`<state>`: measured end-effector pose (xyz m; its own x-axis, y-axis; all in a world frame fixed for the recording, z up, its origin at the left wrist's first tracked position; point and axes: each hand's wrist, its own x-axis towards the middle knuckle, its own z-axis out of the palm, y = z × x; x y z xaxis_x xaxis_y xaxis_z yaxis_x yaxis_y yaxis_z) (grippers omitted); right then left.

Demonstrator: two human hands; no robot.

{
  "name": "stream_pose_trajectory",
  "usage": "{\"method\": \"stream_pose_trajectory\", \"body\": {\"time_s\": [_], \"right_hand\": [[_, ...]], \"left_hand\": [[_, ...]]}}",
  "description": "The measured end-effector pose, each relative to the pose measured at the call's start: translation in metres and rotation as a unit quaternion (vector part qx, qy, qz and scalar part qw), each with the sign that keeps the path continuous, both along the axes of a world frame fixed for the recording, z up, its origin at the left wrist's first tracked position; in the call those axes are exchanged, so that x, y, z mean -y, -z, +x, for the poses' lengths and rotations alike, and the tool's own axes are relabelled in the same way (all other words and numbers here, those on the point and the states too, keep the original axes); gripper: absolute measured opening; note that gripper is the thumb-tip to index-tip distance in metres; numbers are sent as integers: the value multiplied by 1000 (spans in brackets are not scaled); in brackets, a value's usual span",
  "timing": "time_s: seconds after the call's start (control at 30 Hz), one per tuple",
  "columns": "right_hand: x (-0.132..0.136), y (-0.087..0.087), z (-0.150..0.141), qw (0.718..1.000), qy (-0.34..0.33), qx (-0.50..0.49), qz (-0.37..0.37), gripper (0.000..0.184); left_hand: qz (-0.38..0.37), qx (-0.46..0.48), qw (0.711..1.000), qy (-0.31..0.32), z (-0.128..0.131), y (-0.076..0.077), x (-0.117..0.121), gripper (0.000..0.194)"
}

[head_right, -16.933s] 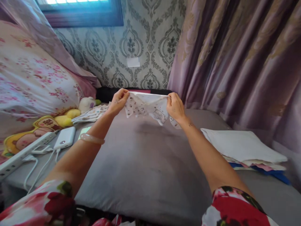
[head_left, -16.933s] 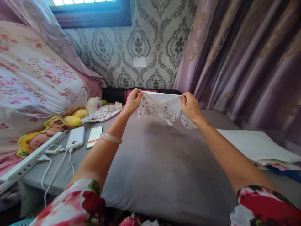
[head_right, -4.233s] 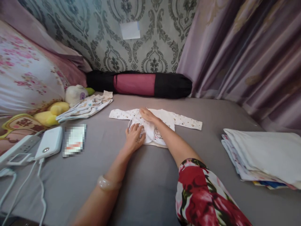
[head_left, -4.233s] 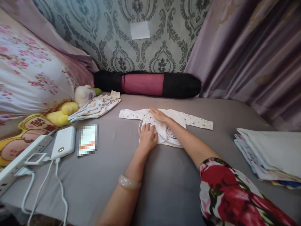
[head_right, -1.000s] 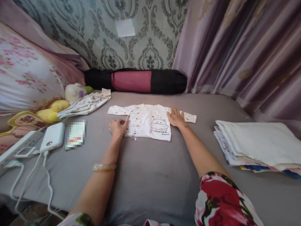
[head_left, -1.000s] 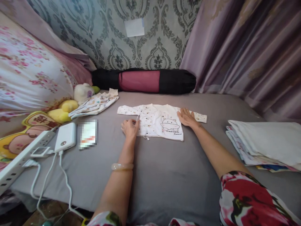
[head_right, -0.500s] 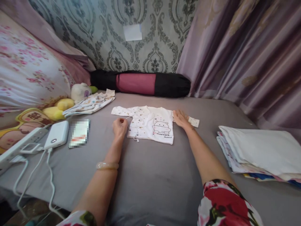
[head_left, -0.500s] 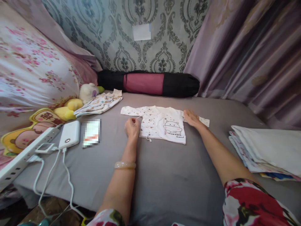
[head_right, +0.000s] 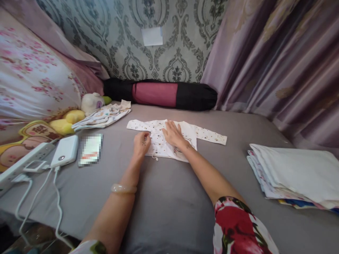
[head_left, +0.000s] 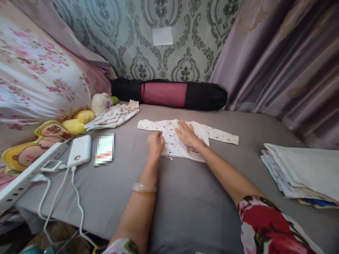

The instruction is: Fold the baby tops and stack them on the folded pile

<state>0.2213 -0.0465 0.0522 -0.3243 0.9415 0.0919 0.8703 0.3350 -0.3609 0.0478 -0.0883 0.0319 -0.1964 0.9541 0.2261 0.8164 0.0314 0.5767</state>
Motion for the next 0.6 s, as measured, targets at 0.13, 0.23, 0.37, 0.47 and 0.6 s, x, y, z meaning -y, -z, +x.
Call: {"method": "stream_pose_trajectory", "body": {"time_s": [0.13, 0.23, 0.37, 0.47, 0.6], "right_hand": [[6, 3, -37, 990, -127, 26, -59, 62], [5, 7, -49, 987, -126, 27, -95, 63], [3, 17, -52, 989, -110, 45, -90, 62], [4, 25, -53, 991, -108, 65, -53, 61], [6, 29, -55, 992, -103, 62, -33, 60]], "left_hand": [[-99, -61, 990, -80, -3, -5, 8, 33], [-132, -71, 986, -74, -2, -6, 11, 34], [-167, -67, 982, -64, -5, -8, 10, 36], [-180, -58, 980, -58, -8, -11, 9, 37], [-187, -58, 979, -52, -11, -13, 11, 37]]}}
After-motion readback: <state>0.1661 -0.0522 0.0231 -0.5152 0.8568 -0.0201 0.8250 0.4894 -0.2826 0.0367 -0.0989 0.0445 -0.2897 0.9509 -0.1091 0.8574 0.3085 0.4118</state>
